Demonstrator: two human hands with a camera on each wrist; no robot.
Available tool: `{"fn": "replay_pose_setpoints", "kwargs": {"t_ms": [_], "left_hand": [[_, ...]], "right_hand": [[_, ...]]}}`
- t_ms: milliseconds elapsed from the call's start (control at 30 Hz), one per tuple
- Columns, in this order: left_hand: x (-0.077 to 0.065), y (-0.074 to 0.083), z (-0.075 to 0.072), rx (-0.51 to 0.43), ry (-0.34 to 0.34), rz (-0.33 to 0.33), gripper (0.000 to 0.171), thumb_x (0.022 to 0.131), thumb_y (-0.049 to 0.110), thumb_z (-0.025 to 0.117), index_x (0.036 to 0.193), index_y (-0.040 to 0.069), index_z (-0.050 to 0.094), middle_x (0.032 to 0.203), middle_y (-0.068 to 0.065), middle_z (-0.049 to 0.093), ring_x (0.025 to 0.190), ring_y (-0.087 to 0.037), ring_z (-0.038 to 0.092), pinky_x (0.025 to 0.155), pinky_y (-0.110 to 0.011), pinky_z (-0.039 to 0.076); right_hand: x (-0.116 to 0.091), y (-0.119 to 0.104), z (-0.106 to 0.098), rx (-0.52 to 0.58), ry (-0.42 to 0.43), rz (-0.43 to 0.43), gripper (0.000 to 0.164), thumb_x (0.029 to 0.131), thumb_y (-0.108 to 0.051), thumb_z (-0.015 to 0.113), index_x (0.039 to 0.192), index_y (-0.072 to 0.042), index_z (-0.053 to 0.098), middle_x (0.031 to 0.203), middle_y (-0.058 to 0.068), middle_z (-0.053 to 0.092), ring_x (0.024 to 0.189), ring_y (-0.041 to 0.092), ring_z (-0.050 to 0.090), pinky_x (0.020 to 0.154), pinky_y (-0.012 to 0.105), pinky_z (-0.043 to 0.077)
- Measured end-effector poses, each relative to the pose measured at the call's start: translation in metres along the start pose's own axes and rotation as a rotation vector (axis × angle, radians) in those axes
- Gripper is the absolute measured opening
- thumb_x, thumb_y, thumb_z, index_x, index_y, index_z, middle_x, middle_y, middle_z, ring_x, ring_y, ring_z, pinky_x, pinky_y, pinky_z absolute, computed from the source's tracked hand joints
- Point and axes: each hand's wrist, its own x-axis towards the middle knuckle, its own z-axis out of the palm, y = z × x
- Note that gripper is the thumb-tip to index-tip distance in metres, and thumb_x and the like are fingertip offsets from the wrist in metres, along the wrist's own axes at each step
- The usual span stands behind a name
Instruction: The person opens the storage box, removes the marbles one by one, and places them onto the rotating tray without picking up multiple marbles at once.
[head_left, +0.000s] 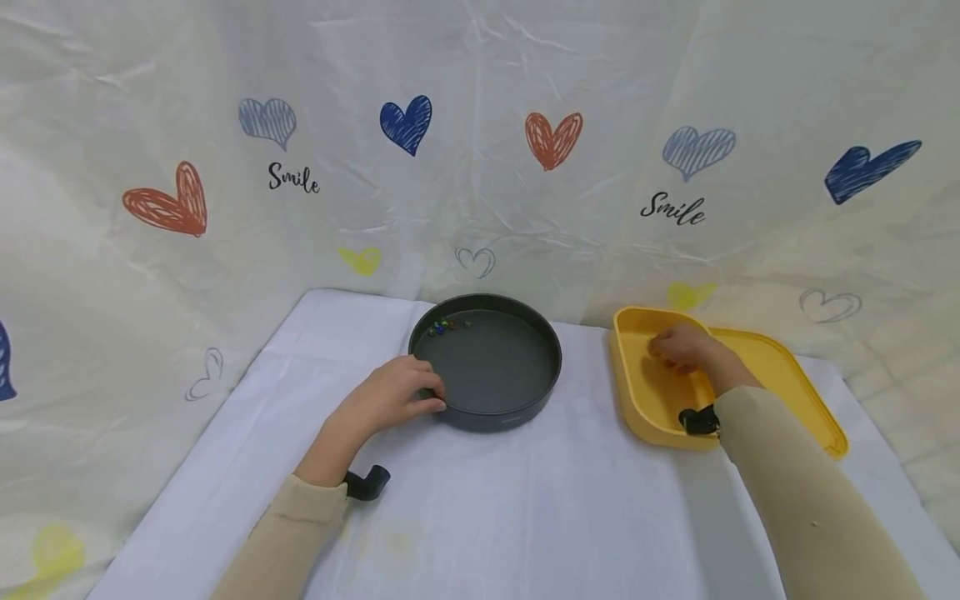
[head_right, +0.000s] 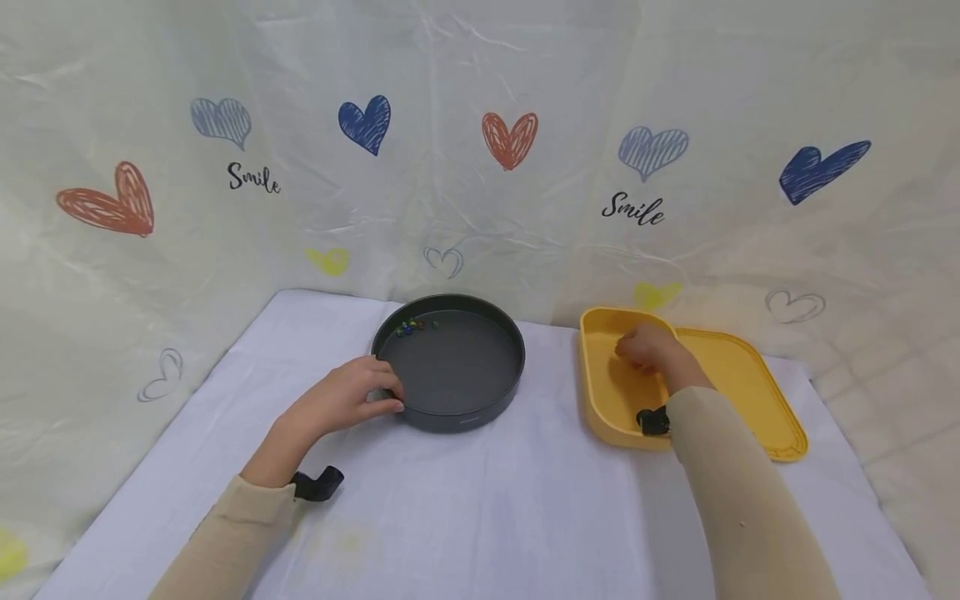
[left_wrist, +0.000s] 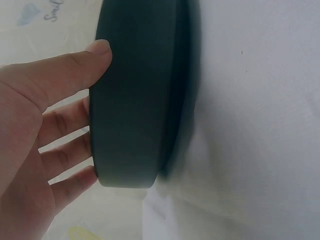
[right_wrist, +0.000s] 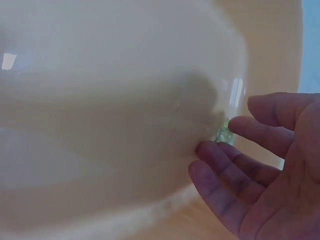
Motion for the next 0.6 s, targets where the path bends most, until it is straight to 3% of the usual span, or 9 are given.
{"fn": "replay_pose_setpoints", "kwargs": {"t_ms": [167,300,467,600], "left_hand": [[-0.001,0.0,0.0,0.006,-0.005,-0.001,0.007,0.087,0.034,0.078,0.088,0.028,0.074,0.088,0.015,0.064,0.087,-0.009,0.056,0.081,-0.031,0.049],[-0.002,0.001,0.0,0.012,-0.007,-0.001,0.007,0.087,0.035,0.078,0.088,0.028,0.074,0.087,0.015,0.063,0.086,-0.009,0.056,0.08,-0.03,0.048],[-0.001,0.0,0.0,0.014,0.0,0.004,0.006,0.087,0.033,0.079,0.088,0.028,0.075,0.087,0.016,0.063,0.086,-0.009,0.055,0.08,-0.031,0.048],[-0.001,0.0,-0.001,0.011,-0.006,-0.004,0.006,0.087,0.033,0.078,0.087,0.029,0.074,0.087,0.016,0.063,0.086,-0.009,0.056,0.081,-0.031,0.048]], "right_hand": [[-0.003,0.002,0.0,0.026,0.034,0.001,0.037,0.099,-0.02,0.054,0.12,0.01,0.056,0.082,0.005,0.058,0.08,0.02,0.059,0.079,0.041,0.057],[-0.007,0.003,-0.001,0.075,0.067,0.013,0.036,0.099,-0.019,0.053,0.118,0.011,0.056,0.081,0.004,0.063,0.077,0.018,0.063,0.079,0.04,0.058],[-0.006,0.008,-0.004,0.118,0.005,0.025,0.033,0.099,-0.016,0.052,0.118,0.011,0.056,0.074,0.002,0.059,0.068,0.015,0.06,0.07,0.033,0.055],[-0.004,0.01,-0.003,0.117,-0.036,0.013,0.04,0.098,-0.013,0.052,0.129,0.011,0.053,0.073,0.002,0.056,0.066,0.016,0.058,0.069,0.031,0.055]]}}
